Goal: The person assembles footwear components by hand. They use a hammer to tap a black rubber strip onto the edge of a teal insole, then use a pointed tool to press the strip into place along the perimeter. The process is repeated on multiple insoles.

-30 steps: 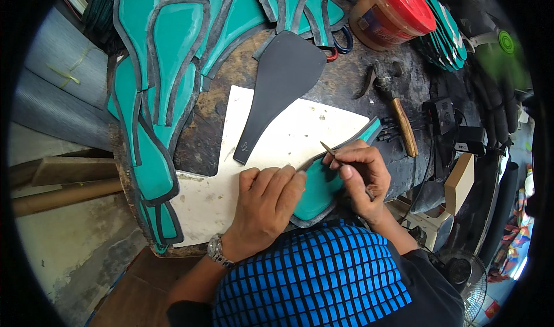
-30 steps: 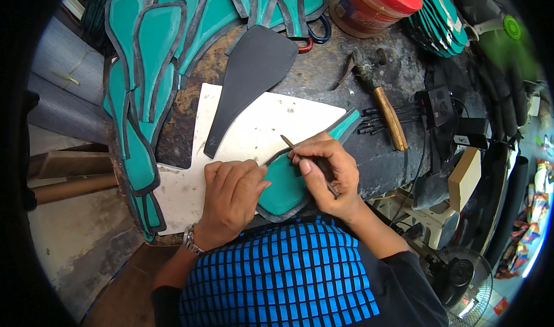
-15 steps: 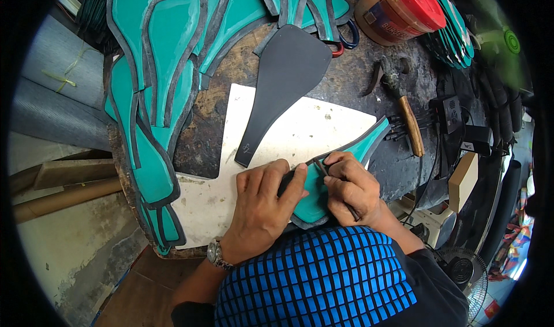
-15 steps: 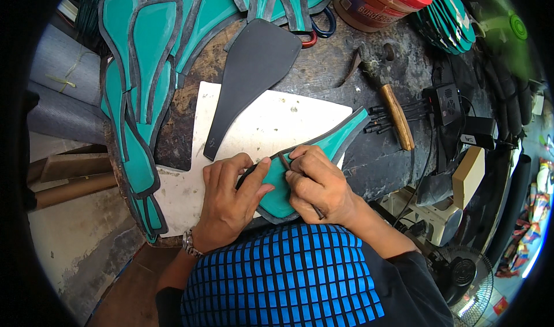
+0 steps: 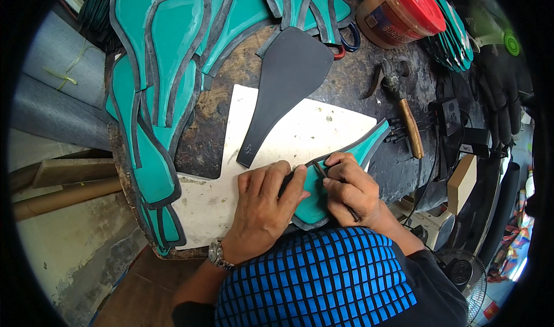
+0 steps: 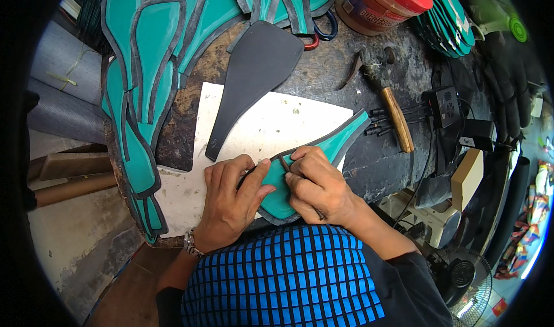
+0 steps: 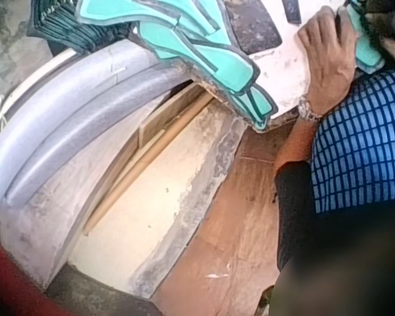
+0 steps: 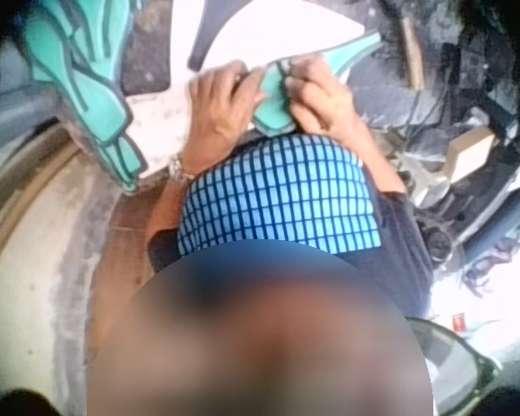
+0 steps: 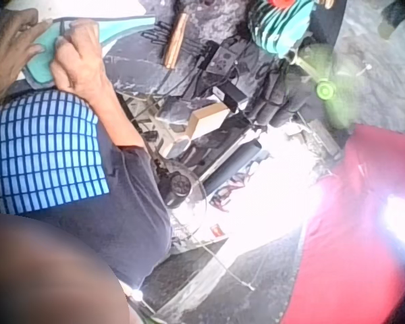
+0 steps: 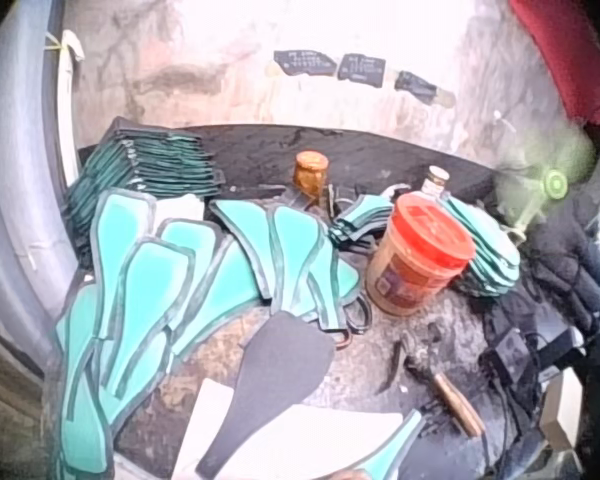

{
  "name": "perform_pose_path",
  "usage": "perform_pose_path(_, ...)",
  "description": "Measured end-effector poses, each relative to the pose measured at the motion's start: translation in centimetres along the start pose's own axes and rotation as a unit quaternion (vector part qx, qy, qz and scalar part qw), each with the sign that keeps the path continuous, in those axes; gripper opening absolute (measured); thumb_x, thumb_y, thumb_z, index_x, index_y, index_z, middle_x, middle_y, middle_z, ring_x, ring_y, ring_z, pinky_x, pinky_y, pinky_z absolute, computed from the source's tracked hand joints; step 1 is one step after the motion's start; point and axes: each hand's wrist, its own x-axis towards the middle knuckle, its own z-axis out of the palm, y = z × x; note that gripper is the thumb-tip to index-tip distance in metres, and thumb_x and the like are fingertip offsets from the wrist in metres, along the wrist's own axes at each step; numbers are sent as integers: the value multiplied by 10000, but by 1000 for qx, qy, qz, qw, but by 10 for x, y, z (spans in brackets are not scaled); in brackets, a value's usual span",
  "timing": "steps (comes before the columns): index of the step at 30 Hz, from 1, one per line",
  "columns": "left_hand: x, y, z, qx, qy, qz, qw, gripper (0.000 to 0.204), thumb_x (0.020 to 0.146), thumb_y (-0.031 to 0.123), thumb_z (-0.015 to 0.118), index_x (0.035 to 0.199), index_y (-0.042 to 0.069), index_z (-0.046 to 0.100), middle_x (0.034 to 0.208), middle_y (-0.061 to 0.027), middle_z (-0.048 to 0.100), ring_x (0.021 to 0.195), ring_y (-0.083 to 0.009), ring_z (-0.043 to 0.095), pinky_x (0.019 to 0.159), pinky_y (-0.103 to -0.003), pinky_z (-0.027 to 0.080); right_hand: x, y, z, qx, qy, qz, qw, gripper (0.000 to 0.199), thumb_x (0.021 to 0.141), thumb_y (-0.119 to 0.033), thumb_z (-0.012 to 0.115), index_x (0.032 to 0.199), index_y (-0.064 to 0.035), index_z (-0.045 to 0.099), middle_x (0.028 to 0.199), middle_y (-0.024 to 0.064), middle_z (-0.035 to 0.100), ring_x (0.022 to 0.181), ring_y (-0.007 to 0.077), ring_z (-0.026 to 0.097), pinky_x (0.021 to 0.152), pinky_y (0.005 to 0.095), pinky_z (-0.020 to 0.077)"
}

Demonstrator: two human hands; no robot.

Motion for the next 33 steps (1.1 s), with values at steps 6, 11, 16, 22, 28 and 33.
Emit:
perform_pose_path(6,0,0,0,9,0,1,1000,479,872,228,751,1283,14,631,1173,-108,567,1070,-234,557,907,-407,391,0,1,0,-8,-4,-7,1000,237,652,28,698,878,71,637,832,155,554,763,287,597,891,475,513)
perform_pose_path(11,1,0,1,18,4,6,1000,517,829,251,793,1277,33,654,1133,-94,566,1003,-234,527,870,-409,386,2,-1,0,-17,-9,-3,1000,235,663,25,697,887,65,637,824,149,553,762,286,593,895,475,510)
perform_pose_path(16,1,-1,1,23,5,10,1000,509,828,245,796,1266,27,655,1125,-94,565,998,-234,529,868,-410,388,3,-2,0,-24,-24,0,999,244,657,22,697,889,63,636,821,149,557,760,288,593,897,478,508)
perform_pose_path(22,0,-1,2,16,26,12,999,494,808,225,816,1222,5,659,1101,-94,578,988,-236,543,854,-409,402,2,0,1,-14,-9,-7,1000,249,652,22,696,889,65,634,835,157,565,757,290,584,897,485,505)
perform_pose_path(28,0,-1,2,13,30,15,999,494,796,208,826,1205,-9,655,1093,-101,583,990,-244,550,851,-407,412,2,-1,0,-24,-32,-10,999,253,663,15,712,902,55,638,853,150,573,762,281,582,922,489,493)
perform_pose_path(33,0,-1,2,1,32,9,999,495,796,190,828,1199,-23,637,1086,-112,582,986,-250,551,852,-408,416,3,-3,0,-28,-44,-6,999,240,679,18,719,904,46,640,852,133,569,767,270,585,936,491,484)
